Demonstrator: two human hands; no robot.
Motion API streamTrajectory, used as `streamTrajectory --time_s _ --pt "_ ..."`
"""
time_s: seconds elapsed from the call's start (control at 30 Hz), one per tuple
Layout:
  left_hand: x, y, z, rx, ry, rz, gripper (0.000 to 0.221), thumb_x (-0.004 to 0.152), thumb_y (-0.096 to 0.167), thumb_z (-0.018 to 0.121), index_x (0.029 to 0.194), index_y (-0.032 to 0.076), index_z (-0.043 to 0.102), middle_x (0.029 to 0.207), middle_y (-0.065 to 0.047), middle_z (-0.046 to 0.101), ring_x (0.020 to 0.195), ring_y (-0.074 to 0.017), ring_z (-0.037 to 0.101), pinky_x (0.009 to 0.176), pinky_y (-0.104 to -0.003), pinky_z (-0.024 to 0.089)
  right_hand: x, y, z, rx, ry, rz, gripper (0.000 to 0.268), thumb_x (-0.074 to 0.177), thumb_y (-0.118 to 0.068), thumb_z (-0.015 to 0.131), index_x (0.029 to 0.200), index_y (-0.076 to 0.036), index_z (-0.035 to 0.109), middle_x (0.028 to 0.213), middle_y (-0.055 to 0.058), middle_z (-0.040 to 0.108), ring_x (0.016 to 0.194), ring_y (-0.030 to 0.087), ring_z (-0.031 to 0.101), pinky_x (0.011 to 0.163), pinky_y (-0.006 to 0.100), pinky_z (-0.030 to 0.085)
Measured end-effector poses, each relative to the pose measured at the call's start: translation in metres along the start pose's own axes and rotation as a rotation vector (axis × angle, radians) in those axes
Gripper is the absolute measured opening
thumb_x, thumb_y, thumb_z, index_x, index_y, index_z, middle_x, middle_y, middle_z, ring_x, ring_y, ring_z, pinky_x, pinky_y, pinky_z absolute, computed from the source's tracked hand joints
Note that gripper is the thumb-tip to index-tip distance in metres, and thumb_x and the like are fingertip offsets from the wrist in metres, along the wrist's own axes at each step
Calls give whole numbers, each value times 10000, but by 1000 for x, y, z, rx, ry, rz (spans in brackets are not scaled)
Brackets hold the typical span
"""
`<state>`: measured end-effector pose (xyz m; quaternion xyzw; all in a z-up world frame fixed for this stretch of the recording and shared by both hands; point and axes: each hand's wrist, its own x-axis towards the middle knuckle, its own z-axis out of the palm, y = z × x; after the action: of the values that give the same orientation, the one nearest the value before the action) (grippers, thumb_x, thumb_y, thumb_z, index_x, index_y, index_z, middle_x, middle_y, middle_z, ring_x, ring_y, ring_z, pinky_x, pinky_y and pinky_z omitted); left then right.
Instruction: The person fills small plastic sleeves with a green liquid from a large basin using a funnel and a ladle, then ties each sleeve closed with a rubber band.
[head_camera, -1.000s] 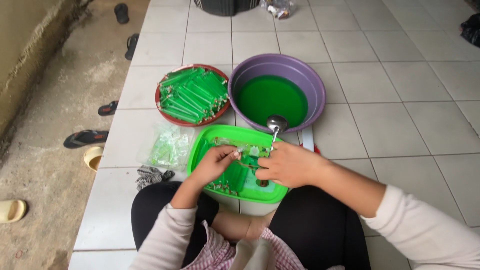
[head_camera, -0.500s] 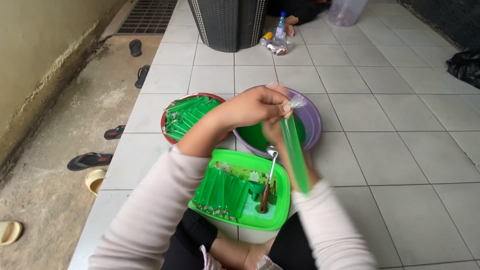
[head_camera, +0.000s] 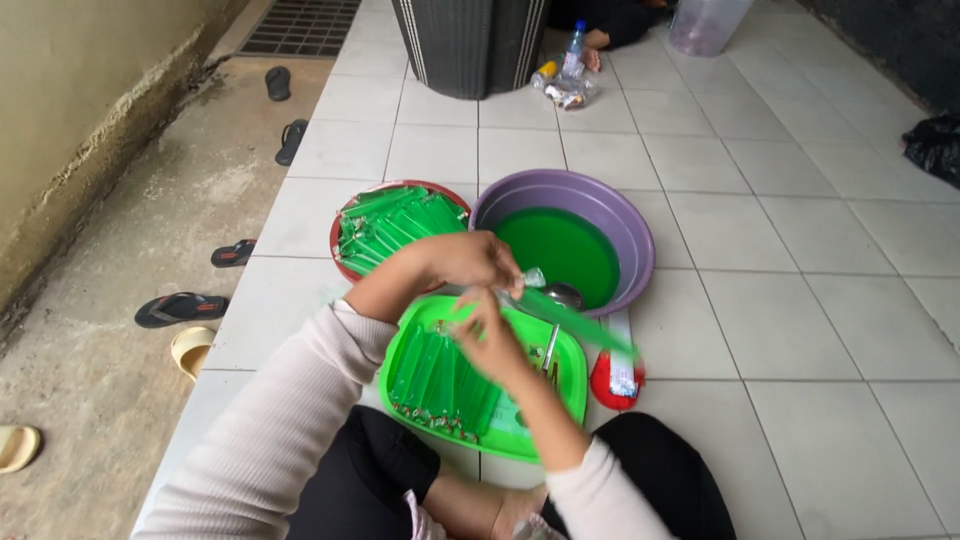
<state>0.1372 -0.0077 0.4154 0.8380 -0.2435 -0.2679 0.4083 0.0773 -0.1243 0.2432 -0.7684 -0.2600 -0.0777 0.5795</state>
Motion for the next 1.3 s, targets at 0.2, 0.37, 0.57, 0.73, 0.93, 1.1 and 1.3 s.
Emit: streamTrajectory --time_s 0.2,0.37,0.57,0.73,0.93,1.1,1.3 --pt "8 -35 8 170 -195 49 226 770 287 837 951 153 836 910 -70 759 926 -264 696 903 -400 506 -56 30 -15 -231 524 -380 54 922 -52 623 892 -77 585 888 99 705 776 318 697 723 394 572" --pt "1 -4 35 63 -228 107 231 838 316 791 1005 162 824 933 -47 781 937 -234 701 919 -387 502 -34 14 5 228 500 26 134 902 -193 580 985 -94 616 786 -9 554 715 142 514 645 257 449" --pt "16 -42 48 261 -273 119 217 818 313 759 982 189 827 867 -56 786 858 -282 745 816 -412 553 -74 59 -8 -195 483 -455 212 859 20 722 978 -56 564 883 90 684 682 253 632 581 342 517" --pt "0 -38 58 149 -340 104 226 858 282 711 1022 174 823 938 -66 811 889 -230 730 882 -376 540 -72 48 -3 -869 348 -357 71 913 33 618 881 23 555 705 94 542 693 245 580 765 298 500" --pt "7 -105 97 351 -74 122 214 841 285 672 941 173 825 960 -160 709 970 -446 678 902 -498 555 -115 74 -4 281 312 -6 87 927 1 604 990 -53 577 1076 85 537 924 206 567 752 313 501" --pt "-14 -144 147 466 -37 67 202 854 381 688 961 288 833 1057 -76 534 1137 -391 573 1035 -500 490 -136 96 -22 1426 98 946 123 957 -289 605 982 -174 567 916 -81 572 803 169 542 589 262 389" --pt "-39 -150 210 459 95 201 164 854 437 712 955 358 815 1088 -54 500 1225 -374 535 1124 -474 422 -165 61 -40 1324 134 976 178 1018 -336 605 1040 -161 581 971 -67 558 667 64 442 719 284 432"
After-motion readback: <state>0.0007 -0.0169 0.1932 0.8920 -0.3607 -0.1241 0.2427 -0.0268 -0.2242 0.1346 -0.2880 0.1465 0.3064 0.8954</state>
